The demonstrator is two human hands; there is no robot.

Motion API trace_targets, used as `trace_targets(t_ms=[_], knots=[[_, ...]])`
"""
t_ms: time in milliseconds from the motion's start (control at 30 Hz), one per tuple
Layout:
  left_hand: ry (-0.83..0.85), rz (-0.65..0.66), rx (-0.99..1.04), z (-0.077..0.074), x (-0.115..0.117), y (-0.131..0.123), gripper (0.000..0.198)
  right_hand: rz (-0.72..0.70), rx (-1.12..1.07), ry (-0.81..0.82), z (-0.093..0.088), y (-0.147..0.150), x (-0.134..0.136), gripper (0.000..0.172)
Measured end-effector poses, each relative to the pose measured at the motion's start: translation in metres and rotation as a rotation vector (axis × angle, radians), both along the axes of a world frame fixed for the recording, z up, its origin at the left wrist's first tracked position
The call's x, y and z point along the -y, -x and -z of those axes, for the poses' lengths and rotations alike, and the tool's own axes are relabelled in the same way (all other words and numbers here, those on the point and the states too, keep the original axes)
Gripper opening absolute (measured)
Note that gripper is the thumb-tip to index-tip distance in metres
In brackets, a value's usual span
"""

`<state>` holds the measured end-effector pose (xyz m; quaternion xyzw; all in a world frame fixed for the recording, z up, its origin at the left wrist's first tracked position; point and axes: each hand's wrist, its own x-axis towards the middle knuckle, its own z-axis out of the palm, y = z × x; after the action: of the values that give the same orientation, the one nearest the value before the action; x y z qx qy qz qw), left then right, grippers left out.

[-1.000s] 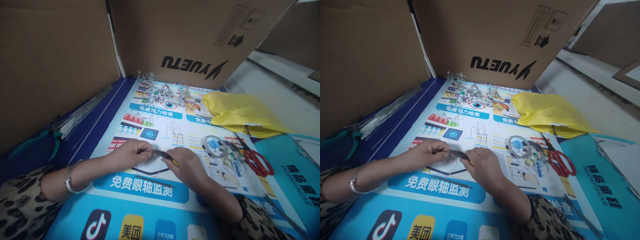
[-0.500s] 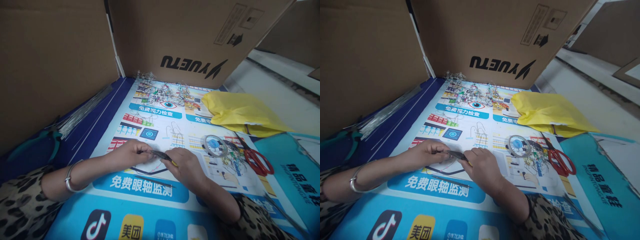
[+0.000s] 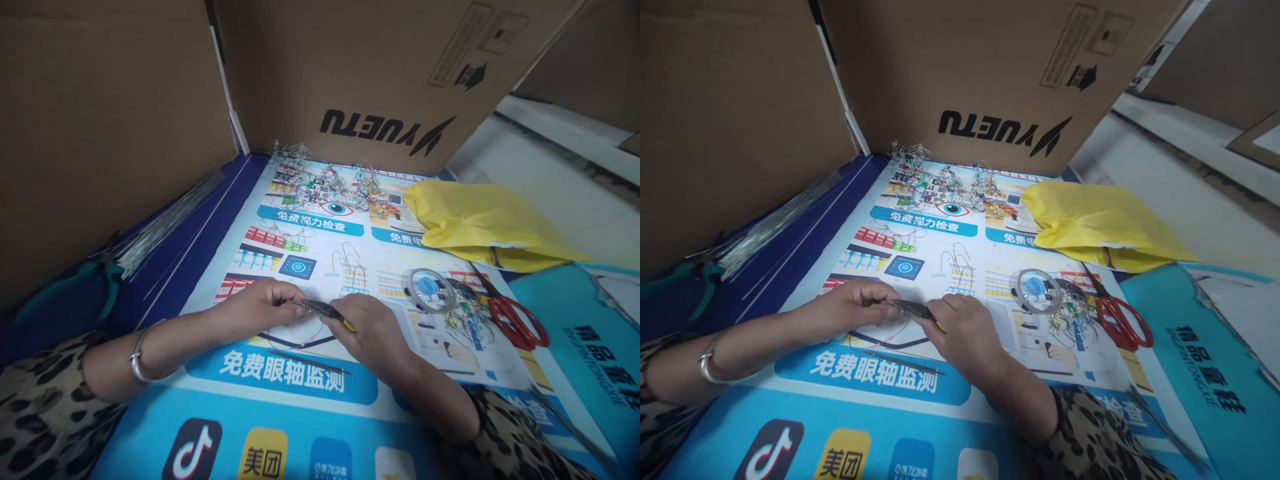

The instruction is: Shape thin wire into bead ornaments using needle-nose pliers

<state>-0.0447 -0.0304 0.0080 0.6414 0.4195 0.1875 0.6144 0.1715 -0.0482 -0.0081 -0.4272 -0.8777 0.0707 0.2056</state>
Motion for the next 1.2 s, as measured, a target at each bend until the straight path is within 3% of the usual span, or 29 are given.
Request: trace_targets(t_ms=[267,533,667,867,1033,1200], knots=[[-0.481,-0.009,-0.346,-0.006,-0.001,0.005,0.017,0.006,0.123,-0.025,-0.002,-0.006,-0.006,0.021],[-0.67,0.019,-0.492,0.0,0.004,0.003,0.021,0.016,0.335,-0.182,-0.014,-0.003,-0.002,0.017],[-0.652,0.035,-0.481,0.001,0.003,0.003,0.021,0.007,0.388,-0.234,-0.02,-0.003,0.002,0.013],[-0.439,0.018,-0.332,0.002,-0.002,0.005,0.02,-0.037,0.461,-0.257,-0.024,-0.008,0.002,0.006],[-0.329,0.002,-0.252,0.003,-0.004,0.007,0.022,0.045,0.377,-0.199,-0.026,-0.01,-0.002,0.012],[-0.284,0.035,-0.228,0.003,-0.003,0.007,0.022,0.011,0.304,-0.155,-0.024,-0.007,-0.001,0.013]])
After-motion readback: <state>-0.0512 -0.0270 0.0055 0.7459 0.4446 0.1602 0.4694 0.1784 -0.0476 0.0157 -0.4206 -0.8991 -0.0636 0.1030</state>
